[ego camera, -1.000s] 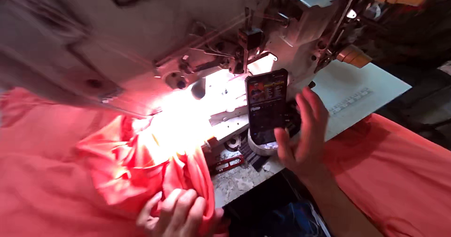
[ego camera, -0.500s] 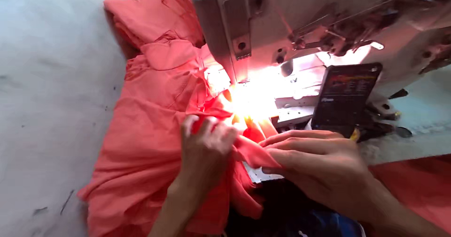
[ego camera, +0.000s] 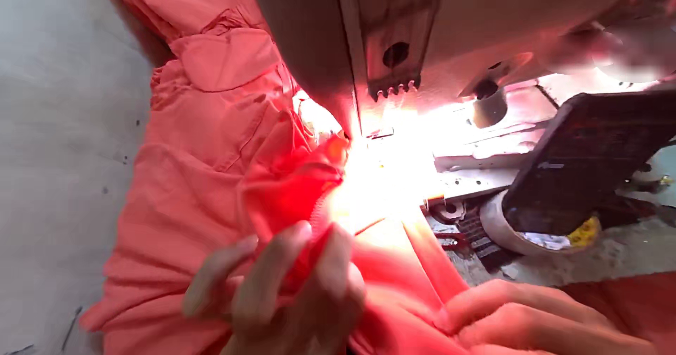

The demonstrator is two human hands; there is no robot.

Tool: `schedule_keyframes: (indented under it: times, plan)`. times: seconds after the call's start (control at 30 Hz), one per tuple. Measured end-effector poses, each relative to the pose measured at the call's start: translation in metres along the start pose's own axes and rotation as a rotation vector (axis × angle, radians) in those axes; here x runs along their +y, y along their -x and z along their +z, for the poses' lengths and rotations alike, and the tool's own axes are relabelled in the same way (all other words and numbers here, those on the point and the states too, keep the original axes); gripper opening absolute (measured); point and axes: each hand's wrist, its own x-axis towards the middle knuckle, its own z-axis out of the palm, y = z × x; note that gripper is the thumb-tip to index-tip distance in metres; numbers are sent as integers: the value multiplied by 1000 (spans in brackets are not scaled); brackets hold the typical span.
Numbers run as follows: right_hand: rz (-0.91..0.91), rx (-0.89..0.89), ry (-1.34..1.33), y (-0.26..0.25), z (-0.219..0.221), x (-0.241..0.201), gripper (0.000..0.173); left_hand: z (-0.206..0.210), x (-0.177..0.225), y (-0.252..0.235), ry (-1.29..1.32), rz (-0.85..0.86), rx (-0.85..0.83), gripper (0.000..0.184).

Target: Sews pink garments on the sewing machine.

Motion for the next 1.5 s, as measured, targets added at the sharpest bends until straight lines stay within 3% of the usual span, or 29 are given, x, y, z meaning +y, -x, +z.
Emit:
schedule_keyframes:
  times: [0.17, 0.5, 0.67, 0.83, 0.97, 1.1, 1.2, 1.27, 1.37, 1.43, 1.5]
  plan:
    - [55, 2, 57, 14, 3, 2, 12, 5, 5, 2, 77, 141, -118, 20]
    - [140, -96, 322, 26, 10, -1, 11, 9, 17, -4, -69, 33, -164, 21]
    - [146, -47, 364, 3, 17, 9, 10, 16, -5, -26, -62, 43, -209, 25]
    - [56, 96, 510, -24, 25, 34, 25, 37, -39, -37, 48, 17, -273, 30]
    - [41, 101, 552, -44, 25, 46, 28, 51, -66, -62, -12, 102, -358, 27]
    - [38, 3, 574, -47, 19, 51, 23, 7, -47, -87, -215, 163, -559, 30]
    - [-10, -58, 690, -30, 9, 44, 21, -43, -8, -73, 23, 335, -619, 35]
    - [-52, 86, 814, -8, -2, 36, 24, -59, 18, -62, 48, 328, -612, 22]
    - [-44, 466, 1065, 34, -29, 45, 28, -54, 36, -43, -8, 236, -556, 20]
    - [14, 620, 1188, 48, -48, 62, 43, -33, 41, -23, 15, 163, -515, 19]
    - [122, 659, 1226, 50, -60, 76, 62, -3, 46, 1, -4, 90, -451, 18]
